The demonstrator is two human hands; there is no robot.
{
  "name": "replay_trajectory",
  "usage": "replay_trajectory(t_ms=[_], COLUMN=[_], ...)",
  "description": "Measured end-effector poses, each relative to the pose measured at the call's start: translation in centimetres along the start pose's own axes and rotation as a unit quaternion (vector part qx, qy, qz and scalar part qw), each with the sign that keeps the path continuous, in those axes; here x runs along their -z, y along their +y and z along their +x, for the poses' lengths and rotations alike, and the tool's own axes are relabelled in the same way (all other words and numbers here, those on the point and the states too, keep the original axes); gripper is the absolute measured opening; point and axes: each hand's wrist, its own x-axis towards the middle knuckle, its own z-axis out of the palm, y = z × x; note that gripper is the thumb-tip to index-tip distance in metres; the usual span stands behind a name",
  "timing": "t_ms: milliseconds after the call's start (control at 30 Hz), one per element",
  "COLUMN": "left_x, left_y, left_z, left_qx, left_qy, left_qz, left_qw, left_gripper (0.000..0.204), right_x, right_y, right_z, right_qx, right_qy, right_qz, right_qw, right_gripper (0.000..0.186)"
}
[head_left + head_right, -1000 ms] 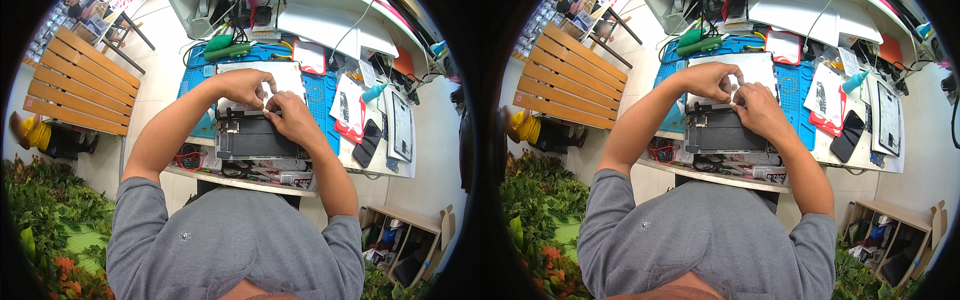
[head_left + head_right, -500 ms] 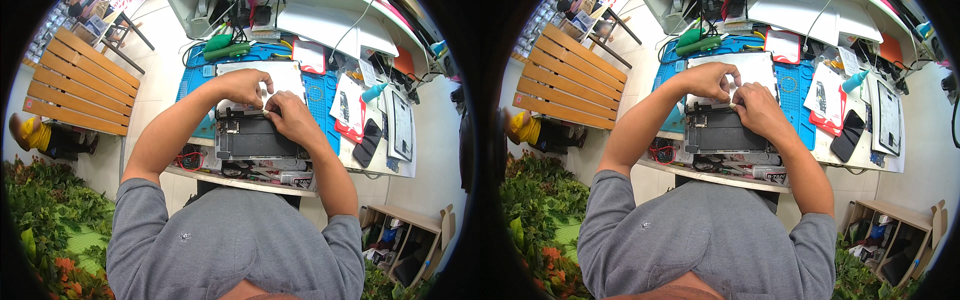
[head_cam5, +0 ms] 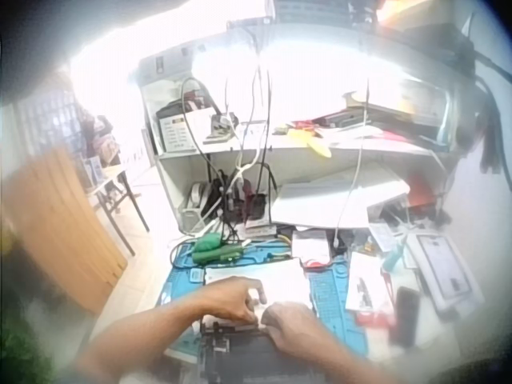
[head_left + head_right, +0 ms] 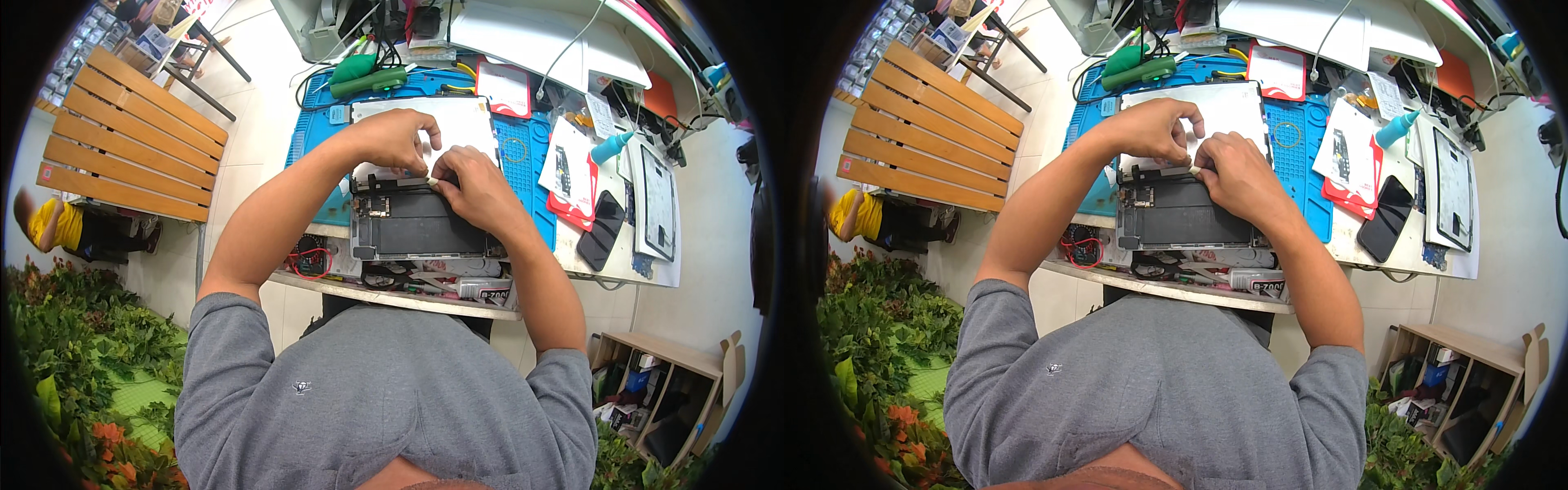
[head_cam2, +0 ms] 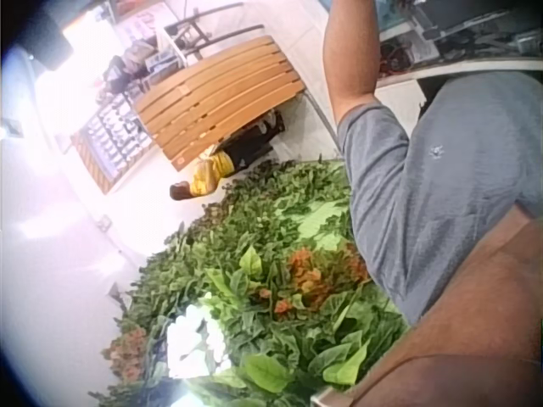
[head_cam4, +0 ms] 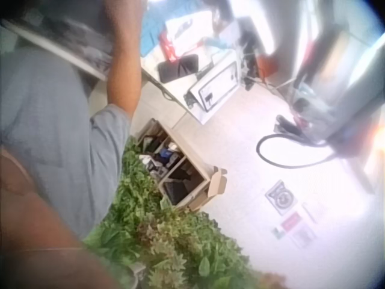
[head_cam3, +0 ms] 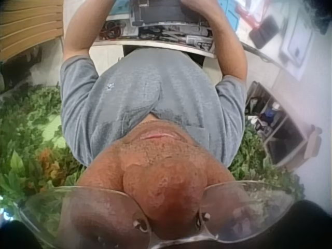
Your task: The person removes a screen assembly from a tablet chassis, inspects the edges and connectors, and then reattaches it. They handle the screen and chassis by hand, checking alignment and fit without using tools.
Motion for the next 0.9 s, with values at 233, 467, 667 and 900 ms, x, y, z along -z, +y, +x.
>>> replay_trajectory(t_ms=[233,467,667,900], left_x=[0.2,0.2,0.3,0.0], left_y=[-0.5,-0.9,-0.9,-1.3], left_z=[0.0,0.1,-0.2,-0.2], left_qx=[-0.016,-0.025,-0.014,-0.033], left_qy=[0.004,0.003,-0.002,0.016], left_qz=[-0.007,-0.005,-0.042,-0.017], left_qw=[1.0,1.0,0.999,0.999], left_gripper=[0.051,0.051,0.05,0.049], right_x=[-0.2,-0.7,-0.7,-0.6], right_y=[-0.1,0.0,0.3,0.1], right_z=[0.0,-0.1,-0.1,0.0], right_qx=[0.003,0.019,0.033,0.028], right_qy=[0.02,0.05,0.056,0.046], right_qz=[0.003,-0.018,-0.014,-0.005], right_qw=[1.0,0.998,0.998,0.999], right_gripper=[0.011,0.015,0.014,0.015])
